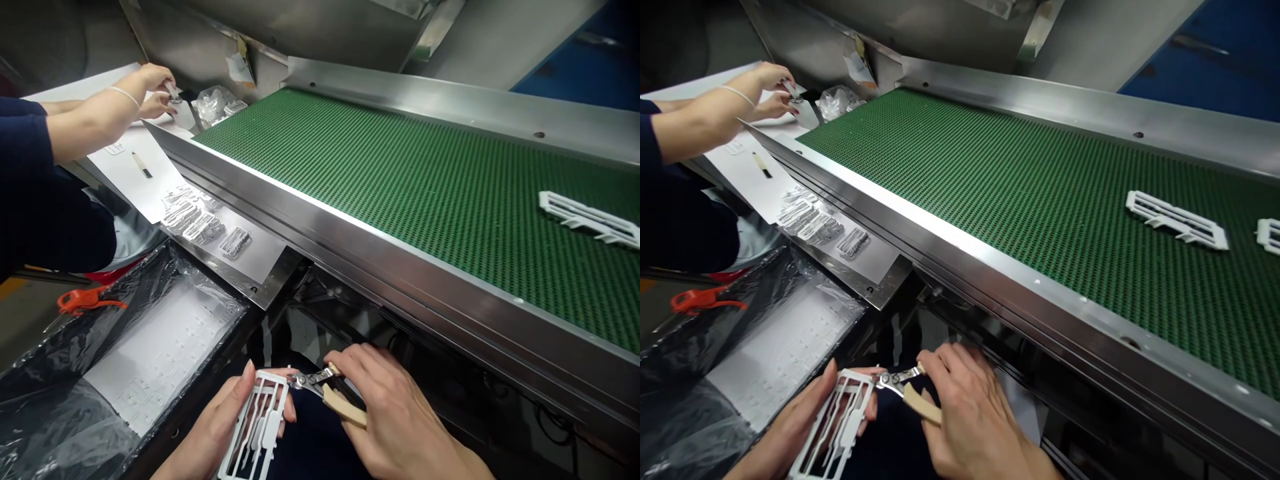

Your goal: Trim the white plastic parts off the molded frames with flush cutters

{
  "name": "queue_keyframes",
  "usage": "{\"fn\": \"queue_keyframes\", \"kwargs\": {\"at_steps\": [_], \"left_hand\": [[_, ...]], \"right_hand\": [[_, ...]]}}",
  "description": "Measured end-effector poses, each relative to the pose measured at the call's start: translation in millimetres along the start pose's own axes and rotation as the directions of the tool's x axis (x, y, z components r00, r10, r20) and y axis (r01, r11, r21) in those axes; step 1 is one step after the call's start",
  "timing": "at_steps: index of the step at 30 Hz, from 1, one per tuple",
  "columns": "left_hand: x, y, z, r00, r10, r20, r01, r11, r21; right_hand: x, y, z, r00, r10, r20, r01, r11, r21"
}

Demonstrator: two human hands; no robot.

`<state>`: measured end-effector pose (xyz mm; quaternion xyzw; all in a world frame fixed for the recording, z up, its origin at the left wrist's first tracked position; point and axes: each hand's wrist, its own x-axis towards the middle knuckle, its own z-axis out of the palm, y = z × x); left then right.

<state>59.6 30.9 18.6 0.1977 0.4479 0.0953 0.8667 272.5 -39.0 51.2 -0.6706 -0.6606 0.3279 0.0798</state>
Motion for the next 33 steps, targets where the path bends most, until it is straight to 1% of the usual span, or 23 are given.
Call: {"fn": "queue_keyframes", "kwargs": {"at_steps": [3, 7, 12, 16, 20, 22, 26, 27, 29, 31, 33], "left_hand": [[-1.9, -1.9, -1.1, 1.000, 0.003, 0.002, -0.003, 0.997, 0.083], [-3.2, -2.4, -4.1, 0.998, -0.012, 0.062, -0.001, 0.980, 0.201], [-3.1, -2.3, -6.4, 0.996, -0.001, 0.084, -0.017, 0.976, 0.217], [-2.4, -4.0, -8.8, 0.995, -0.002, 0.096, -0.020, 0.972, 0.235], [-3.2, -5.7, -10.0, 0.998, 0.016, 0.056, -0.025, 0.985, 0.173], [-4.2, -5.2, -8.9, 0.999, 0.009, 0.039, -0.014, 0.991, 0.136], [-4.5, -2.6, -6.2, 0.999, -0.038, 0.013, 0.037, 0.999, 0.020], [-4.0, -2.2, -6.0, 0.999, -0.047, 0.017, 0.046, 0.999, 0.027], [-2.3, -2.1, -6.6, 0.998, -0.056, 0.042, 0.052, 0.994, 0.098], [-0.4, -2.4, -7.5, 0.996, -0.051, 0.072, 0.038, 0.984, 0.173], [1.0, -2.8, -8.2, 0.994, -0.049, 0.095, 0.028, 0.977, 0.209]], "right_hand": [[1.8, -0.8, 4.6, 1.000, -0.017, -0.016, 0.017, 1.000, -0.024], [3.2, -0.4, 3.3, 0.999, -0.044, -0.019, 0.043, 0.998, -0.041], [7.0, -2.0, -1.9, 0.996, -0.081, 0.040, 0.084, 0.994, -0.070], [8.2, -1.8, -1.1, 0.993, -0.119, 0.027, 0.122, 0.984, -0.132], [8.6, 0.6, 3.2, 0.988, -0.154, 0.005, 0.153, 0.976, -0.155], [9.2, 2.0, 5.5, 0.992, -0.124, 0.009, 0.124, 0.986, -0.111], [9.3, 1.8, 7.7, 1.000, -0.003, 0.017, 0.003, 1.000, -0.009], [9.0, 0.8, 7.7, 1.000, -0.003, 0.016, 0.003, 1.000, -0.005], [8.2, -2.1, 7.5, 1.000, -0.028, 0.000, 0.028, 0.999, -0.019], [7.5, -5.1, 7.5, 0.999, -0.050, -0.022, 0.049, 0.998, -0.041], [7.2, -7.1, 7.5, 0.998, -0.052, -0.029, 0.050, 0.997, -0.059]]}}
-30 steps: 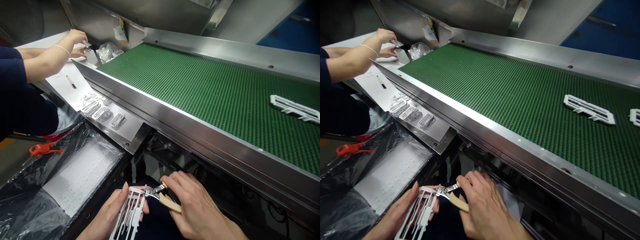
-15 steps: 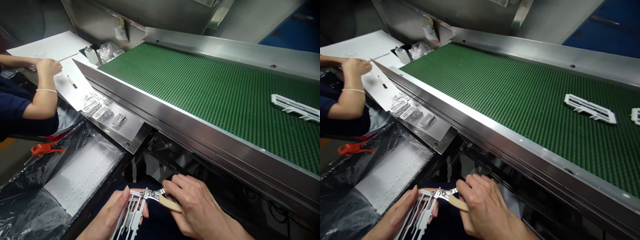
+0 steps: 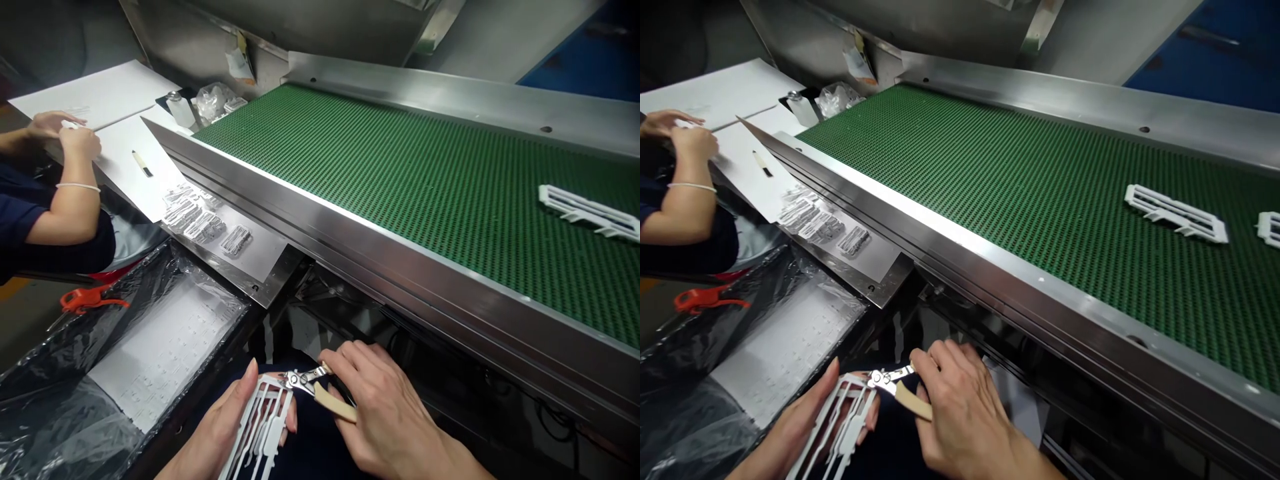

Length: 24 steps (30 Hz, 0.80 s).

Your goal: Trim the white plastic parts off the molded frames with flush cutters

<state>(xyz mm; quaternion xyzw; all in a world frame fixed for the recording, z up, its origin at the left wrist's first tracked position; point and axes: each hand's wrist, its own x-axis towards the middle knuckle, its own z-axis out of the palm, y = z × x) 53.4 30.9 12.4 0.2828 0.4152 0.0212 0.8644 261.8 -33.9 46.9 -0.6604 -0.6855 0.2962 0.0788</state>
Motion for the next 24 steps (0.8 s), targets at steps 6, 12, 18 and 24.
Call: {"fn": "queue_keyframes", "kwargs": {"at_steps": [6, 12, 18, 24], "left_hand": [[0, 1, 0.9, 1.000, 0.005, -0.006, -0.005, 0.999, 0.039], [-3, 8, 5.7, 1.000, 0.008, -0.008, -0.008, 0.999, 0.040], [-4, 9, 7.0, 1.000, 0.007, -0.023, -0.006, 0.999, 0.050], [-4, 11, 10.8, 0.998, -0.038, -0.051, 0.027, 0.981, -0.193]], "right_hand": [[4, 1, -2, 1.000, -0.012, 0.021, 0.013, 0.999, -0.033], [4, 1, -2, 0.999, -0.032, 0.021, 0.033, 0.998, -0.062], [4, 1, 0, 0.995, -0.091, -0.040, 0.084, 0.986, -0.141], [5, 6, 5, 1.000, 0.000, 0.011, 0.000, 1.000, -0.017]]}}
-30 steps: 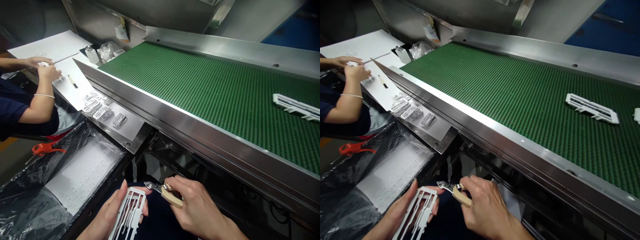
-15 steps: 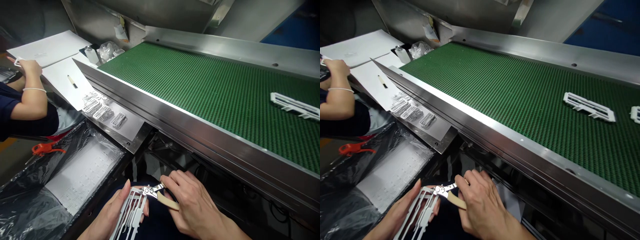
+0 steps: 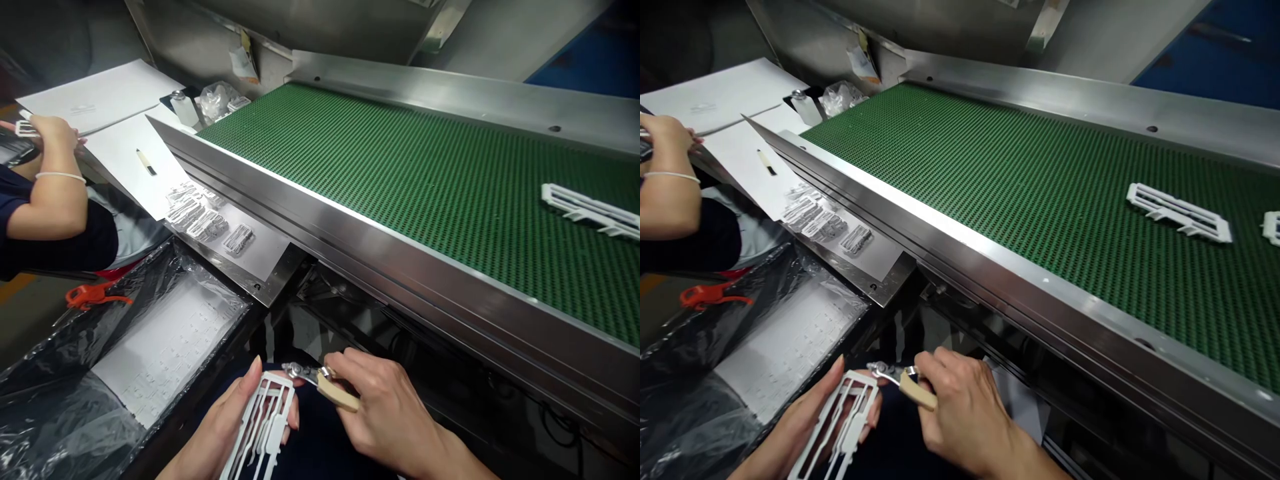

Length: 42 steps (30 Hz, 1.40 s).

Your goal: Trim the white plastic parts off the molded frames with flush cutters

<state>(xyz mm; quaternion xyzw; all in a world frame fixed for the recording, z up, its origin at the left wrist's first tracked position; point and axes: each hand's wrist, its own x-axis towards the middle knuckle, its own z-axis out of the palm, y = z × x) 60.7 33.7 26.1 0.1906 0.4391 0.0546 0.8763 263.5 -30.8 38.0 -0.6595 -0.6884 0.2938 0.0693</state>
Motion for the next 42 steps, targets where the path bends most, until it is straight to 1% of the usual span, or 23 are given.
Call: {"fn": "queue_keyframes", "kwargs": {"at_steps": [3, 5, 7, 9, 11, 12, 14, 16, 17, 18, 19, 21, 22, 23, 25, 27, 30, 33, 35, 38, 42], "left_hand": [[0, -3, -0.7, 1.000, 0.006, -0.008, -0.007, 0.990, -0.144], [2, -5, -2.3, 1.000, -0.001, -0.004, 0.000, 0.985, -0.173], [4, -7, -3.6, 1.000, 0.009, -0.022, -0.013, 0.980, -0.196], [9, -8, -4.0, 0.997, 0.043, -0.069, -0.057, 0.974, -0.221], [15, -9, -3.7, 0.987, 0.101, -0.126, -0.127, 0.966, -0.223], [19, -9, -3.5, 0.980, 0.136, -0.148, -0.164, 0.968, -0.191], [25, -9, -3.6, 0.962, 0.207, -0.176, -0.218, 0.975, -0.045], [29, -10, -4.1, 0.951, 0.237, -0.198, -0.220, 0.970, 0.105], [30, -10, -4.2, 0.949, 0.239, -0.207, -0.215, 0.967, 0.134], [30, -9, -4.2, 0.948, 0.236, -0.212, -0.214, 0.969, 0.120], [30, -9, -3.9, 0.953, 0.226, -0.201, -0.216, 0.974, 0.070], [27, -7, -2.8, 0.967, 0.200, -0.159, -0.214, 0.974, -0.076], [25, -6, -2.2, 0.972, 0.191, -0.140, -0.211, 0.967, -0.143], [24, -5, -1.6, 0.975, 0.182, -0.132, -0.205, 0.958, -0.199], [22, -3, -1.4, 0.975, 0.168, -0.143, -0.202, 0.939, -0.279], [23, -2, -2.9, 0.974, 0.157, -0.162, -0.202, 0.926, -0.318], [28, -5, -9.2, 0.966, 0.186, -0.181, -0.232, 0.931, -0.283], [33, -12, -18.6, 0.946, 0.235, -0.224, -0.287, 0.928, -0.237], [35, -15, -23.5, 0.943, 0.232, -0.238, -0.290, 0.924, -0.248], [34, -14, -26.2, 0.952, 0.222, -0.209, -0.277, 0.917, -0.287], [31, -5, -24.9, 0.968, 0.189, -0.162, -0.236, 0.904, -0.357]], "right_hand": [[0, 3, 0, 0.991, 0.132, 0.001, -0.132, 0.988, 0.080], [0, 3, -2, 0.977, 0.215, 0.011, -0.214, 0.965, 0.153], [0, 1, -3, 0.958, 0.283, 0.048, -0.285, 0.923, 0.260], [0, -6, -2, 0.948, 0.304, 0.096, -0.317, 0.867, 0.384], [1, -17, 2, 0.940, 0.299, 0.164, -0.341, 0.795, 0.502], [2, -22, 5, 0.934, 0.295, 0.203, -0.358, 0.750, 0.556], [5, -33, 11, 0.921, 0.282, 0.268, -0.389, 0.663, 0.640], [9, -39, 17, 0.925, 0.271, 0.265, -0.379, 0.612, 0.695], [11, -39, 19, 0.931, 0.269, 0.246, -0.361, 0.587, 0.724], [12, -38, 21, 0.935, 0.270, 0.228, -0.345, 0.554, 0.758], [13, -36, 22, 0.938, 0.272, 0.216, -0.331, 0.508, 0.795], [14, -30, 24, 0.937, 0.271, 0.219, -0.316, 0.399, 0.861], [14, -27, 25, 0.937, 0.268, 0.224, -0.312, 0.354, 0.882], [14, -25, 25, 0.937, 0.266, 0.225, -0.308, 0.328, 0.893], [13, -23, 26, 0.938, 0.265, 0.224, -0.303, 0.310, 0.901], [13, -23, 28, 0.939, 0.264, 0.221, -0.298, 0.305, 0.905], [14, -25, 31, 0.941, 0.261, 0.216, -0.291, 0.296, 0.910], [14, -25, 35, 0.940, 0.272, 0.204, -0.279, 0.278, 0.919], [14, -23, 38, 0.940, 0.283, 0.189, -0.268, 0.269, 0.925], [13, -21, 38, 0.936, 0.311, 0.166, -0.253, 0.265, 0.930], [11, -19, 35, 0.911, 0.379, 0.161, -0.274, 0.264, 0.925]]}}
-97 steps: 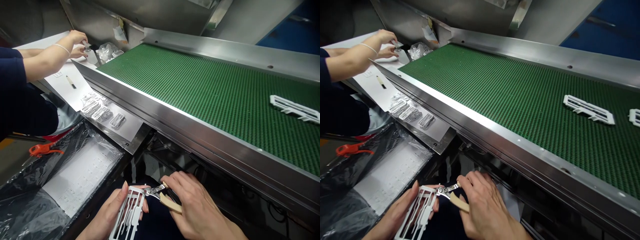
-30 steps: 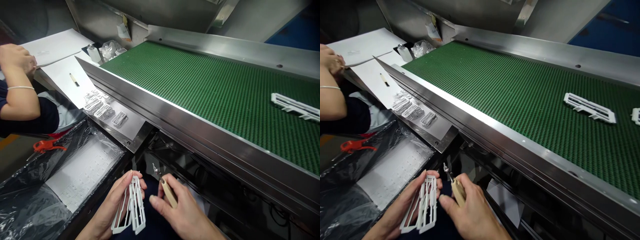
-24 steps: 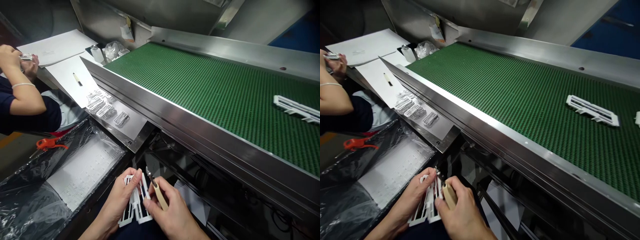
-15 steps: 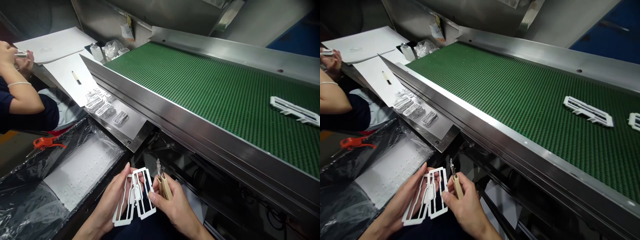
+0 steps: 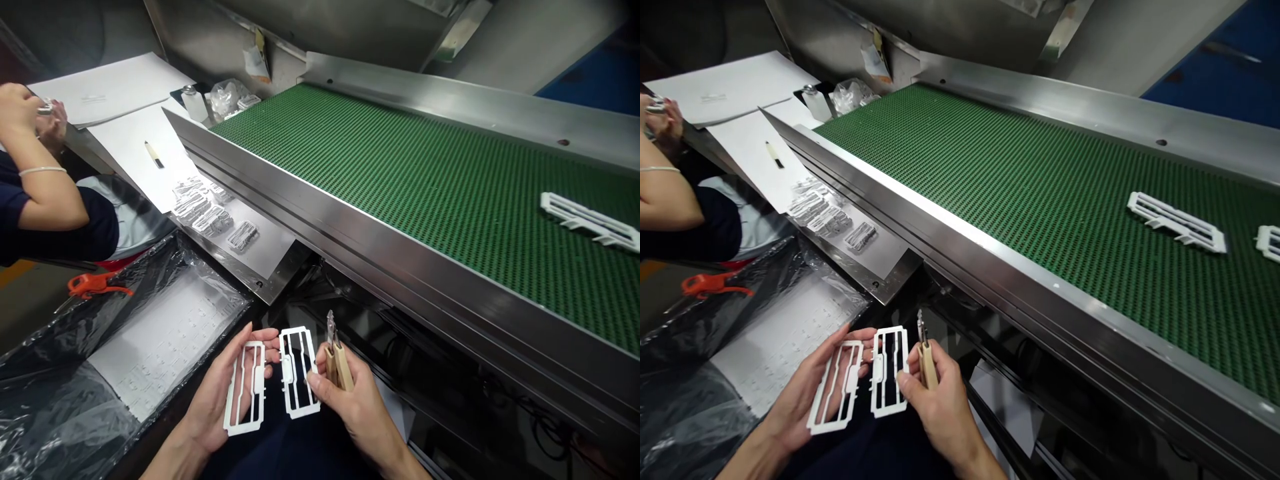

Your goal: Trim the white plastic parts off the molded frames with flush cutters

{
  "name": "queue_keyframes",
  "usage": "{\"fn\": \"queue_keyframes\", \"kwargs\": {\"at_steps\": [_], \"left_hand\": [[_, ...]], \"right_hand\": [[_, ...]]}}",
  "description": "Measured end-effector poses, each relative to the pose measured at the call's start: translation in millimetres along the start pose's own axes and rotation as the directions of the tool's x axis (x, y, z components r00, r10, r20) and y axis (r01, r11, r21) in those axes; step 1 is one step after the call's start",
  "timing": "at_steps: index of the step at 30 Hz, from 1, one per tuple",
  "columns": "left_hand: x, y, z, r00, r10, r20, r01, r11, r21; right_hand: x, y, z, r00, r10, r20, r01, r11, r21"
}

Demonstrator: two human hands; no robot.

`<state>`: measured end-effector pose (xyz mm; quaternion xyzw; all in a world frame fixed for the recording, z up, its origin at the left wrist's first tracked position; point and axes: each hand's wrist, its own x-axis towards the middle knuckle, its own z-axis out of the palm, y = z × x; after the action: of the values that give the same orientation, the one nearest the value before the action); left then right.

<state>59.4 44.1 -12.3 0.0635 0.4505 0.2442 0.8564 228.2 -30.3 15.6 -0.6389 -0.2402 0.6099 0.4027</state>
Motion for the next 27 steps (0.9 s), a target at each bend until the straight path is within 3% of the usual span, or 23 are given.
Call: {"fn": "queue_keyframes", "kwargs": {"at_steps": [4, 16, 19, 27], "left_hand": [[-2, 3, 2.2, 0.999, -0.031, 0.032, 0.034, 0.995, -0.097], [0, 0, 3.7, 0.998, 0.012, -0.054, -0.016, 0.997, -0.078], [-1, 1, 7.5, 0.999, 0.030, -0.018, -0.032, 0.991, -0.131], [-3, -14, 20.9, 0.999, -0.022, 0.025, 0.025, 0.991, -0.130]], "right_hand": [[0, 1, -2, 1.000, -0.001, -0.016, 0.001, 1.000, -0.004], [2, 7, 0, 0.997, -0.045, -0.055, 0.041, 0.997, -0.070], [0, 13, 2, 0.995, -0.063, -0.071, 0.053, 0.990, -0.130], [0, 28, 19, 0.989, -0.141, 0.035, 0.143, 0.985, -0.096]]}}
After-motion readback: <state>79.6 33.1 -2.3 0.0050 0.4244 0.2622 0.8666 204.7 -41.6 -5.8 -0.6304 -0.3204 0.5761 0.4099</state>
